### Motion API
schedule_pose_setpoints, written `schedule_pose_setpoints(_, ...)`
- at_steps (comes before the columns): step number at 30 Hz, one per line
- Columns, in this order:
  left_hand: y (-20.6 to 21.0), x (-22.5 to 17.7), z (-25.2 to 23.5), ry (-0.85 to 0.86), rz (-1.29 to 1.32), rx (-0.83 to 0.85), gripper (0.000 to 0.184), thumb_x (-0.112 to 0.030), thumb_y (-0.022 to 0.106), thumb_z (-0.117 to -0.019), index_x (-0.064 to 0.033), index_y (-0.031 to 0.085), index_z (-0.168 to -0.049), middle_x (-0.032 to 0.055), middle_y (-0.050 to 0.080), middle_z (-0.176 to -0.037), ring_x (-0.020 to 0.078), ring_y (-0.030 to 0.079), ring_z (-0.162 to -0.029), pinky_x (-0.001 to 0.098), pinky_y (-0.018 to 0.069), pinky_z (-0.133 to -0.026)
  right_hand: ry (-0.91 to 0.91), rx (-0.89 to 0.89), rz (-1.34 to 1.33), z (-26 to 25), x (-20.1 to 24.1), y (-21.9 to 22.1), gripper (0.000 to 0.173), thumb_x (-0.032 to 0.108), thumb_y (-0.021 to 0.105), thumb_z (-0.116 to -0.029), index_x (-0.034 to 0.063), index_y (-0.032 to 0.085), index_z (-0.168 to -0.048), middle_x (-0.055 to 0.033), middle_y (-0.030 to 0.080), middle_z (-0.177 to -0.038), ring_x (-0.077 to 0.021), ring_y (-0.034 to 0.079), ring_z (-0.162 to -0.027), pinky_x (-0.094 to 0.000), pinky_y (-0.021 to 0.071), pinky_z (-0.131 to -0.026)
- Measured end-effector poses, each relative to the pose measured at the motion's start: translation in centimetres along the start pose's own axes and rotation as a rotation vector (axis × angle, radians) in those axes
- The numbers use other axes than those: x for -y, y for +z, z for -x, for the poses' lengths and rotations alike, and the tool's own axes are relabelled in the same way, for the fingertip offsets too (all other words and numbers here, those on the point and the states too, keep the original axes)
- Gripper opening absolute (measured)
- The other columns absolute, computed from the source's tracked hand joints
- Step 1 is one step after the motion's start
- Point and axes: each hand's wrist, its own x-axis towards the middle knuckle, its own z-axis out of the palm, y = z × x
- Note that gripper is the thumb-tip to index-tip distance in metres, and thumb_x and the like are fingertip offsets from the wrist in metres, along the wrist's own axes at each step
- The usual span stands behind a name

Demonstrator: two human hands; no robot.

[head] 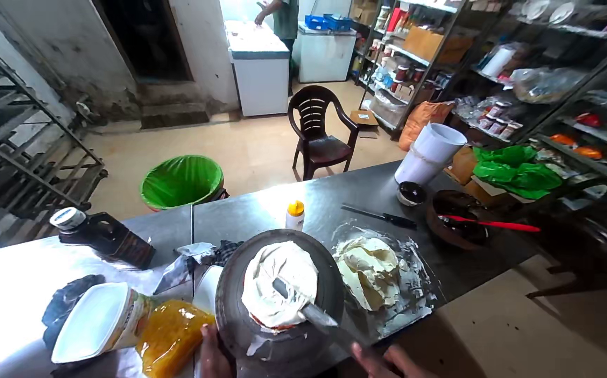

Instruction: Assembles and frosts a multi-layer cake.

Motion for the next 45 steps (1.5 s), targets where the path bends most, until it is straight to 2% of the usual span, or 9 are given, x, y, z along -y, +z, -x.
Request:
schedule_pose_setpoints(4,-0.8,-1.3,-4.1,0.027,-0.019,0.055,0.078,-0.05,0.0,-0.1074,0.0007,0.056,-0.125,0.0056,0.074,-0.099,0.0136,0.072,-0.091,0.0347,0.0618,-0.082,0.031,-0.038,-0.053,-0.3,-1.0,-0.1,0.039,0.027,0.057,-0.1045,0.027,0.063,-0.143,-0.0178,0.068,-0.101,-0.0282,0.068,-0.077,-0.0462,0.0588,-0.067)
schedule_pose_setpoints(15,0.8,-4.6,-9.9,-0.008,-0.227,0.096,0.056,-0.035,0.023,-0.1125,0.0,0.065,-0.125,0.0129,0.073,-0.105,0.0207,0.072,-0.092,0.0385,0.0603,-0.081,-0.016,-0.035,0.034,0.2,-0.1,0.6,0.04,0.025,0.054,-0.1045,0.0278,0.062,-0.144,-0.0185,0.066,-0.101,-0.0296,0.067,-0.074,-0.0465,0.0572,-0.061)
schedule_pose_setpoints(20,2.0,-6.2,-13.4,-0.008,-0.324,0.257,0.039,-0.027,0.039,-0.1117,-0.0025,0.066,-0.125,0.0122,0.072,-0.108,0.022,0.07,-0.095,0.0413,0.0587,-0.083,0.022,0.02,-0.134,0.1,0.3,0.4,0.039,0.027,0.055,-0.1053,0.024,0.063,-0.144,-0.019,0.067,-0.103,-0.0286,0.067,-0.081,-0.0466,0.0585,-0.072)
schedule_pose_setpoints(25,5.6,-8.8,-16.3,0.034,-0.539,0.387,0.03,-0.026,0.049,-0.1093,-0.0061,0.064,-0.127,0.01,0.073,-0.112,0.0215,0.072,-0.095,0.0408,0.059,-0.081,-0.011,-0.093,0.102,0.3,-0.4,0.2,0.041,0.025,0.055,-0.1037,0.0285,0.062,-0.144,-0.0184,0.067,-0.101,-0.0292,0.067,-0.072,-0.0458,0.0571,-0.059)
schedule_pose_setpoints(29,8.8,-10.0,-19.4,0.095,-0.848,0.614,0.032,-0.027,0.051,-0.1089,-0.0059,0.064,-0.129,0.013,0.071,-0.118,0.0255,0.07,-0.101,0.0483,0.0577,-0.088,0.009,0.023,-0.12,1.1,1.0,1.1,0.04,0.026,0.054,-0.1055,0.0253,0.062,-0.144,-0.0193,0.068,-0.104,-0.0306,0.068,-0.083,-0.0482,0.0585,-0.072)
schedule_pose_setpoints(33,11.8,-11.3,-19.8,0.082,-1.06,0.84,0.033,-0.027,0.049,-0.1097,-0.0036,0.069,-0.119,0.0152,0.071,-0.109,0.026,0.068,-0.095,0.049,0.0547,-0.088,0.015,-0.116,0.104,1.0,0.4,0.9,0.041,0.024,0.055,-0.1031,0.0284,0.062,-0.144,-0.0199,0.068,-0.104,-0.0315,0.069,-0.072,-0.048,0.0576,-0.058)
schedule_pose_setpoints(37,11.6,-10.6,-20.9,-0.001,-1.145,0.938,0.039,-0.032,0.048,-0.1095,-0.0039,0.071,-0.096,0.0103,0.066,-0.079,0.019,0.061,-0.069,0.0393,0.0507,-0.067,0.061,-0.002,-0.145,1.7,1.6,1.1,0.041,0.027,0.054,-0.1056,0.0264,0.06,-0.146,-0.0198,0.066,-0.105,-0.0309,0.067,-0.08,-0.0479,0.0579,-0.07)
schedule_pose_setpoints(41,7.1,-9.0,-19.6,-0.083,-0.937,0.752,0.04,-0.037,0.049,-0.1085,-0.0052,0.071,-0.1,0.0103,0.07,-0.084,0.0191,0.066,-0.072,0.0403,0.0556,-0.069,0.04,-0.077,-0.022,2.3,1.5,1.7,0.041,0.027,0.055,-0.1046,0.031,0.06,-0.145,-0.0178,0.067,-0.104,-0.0278,0.068,-0.072,-0.0449,0.0577,-0.06)
schedule_pose_setpoints(45,1.2,-5.9,-12.2,-0.008,-0.743,0.257,0.041,-0.035,0.051,-0.1078,0.0004,0.072,-0.101,0.0139,0.07,-0.086,0.0218,0.069,-0.076,0.0454,0.0587,-0.075,0.073,-0.053,-0.151,2.2,1.3,2.4,0.041,0.029,0.055,-0.1051,0.0325,0.059,-0.146,-0.0162,0.067,-0.104,-0.0261,0.067,-0.074,-0.0444,0.0577,-0.062)
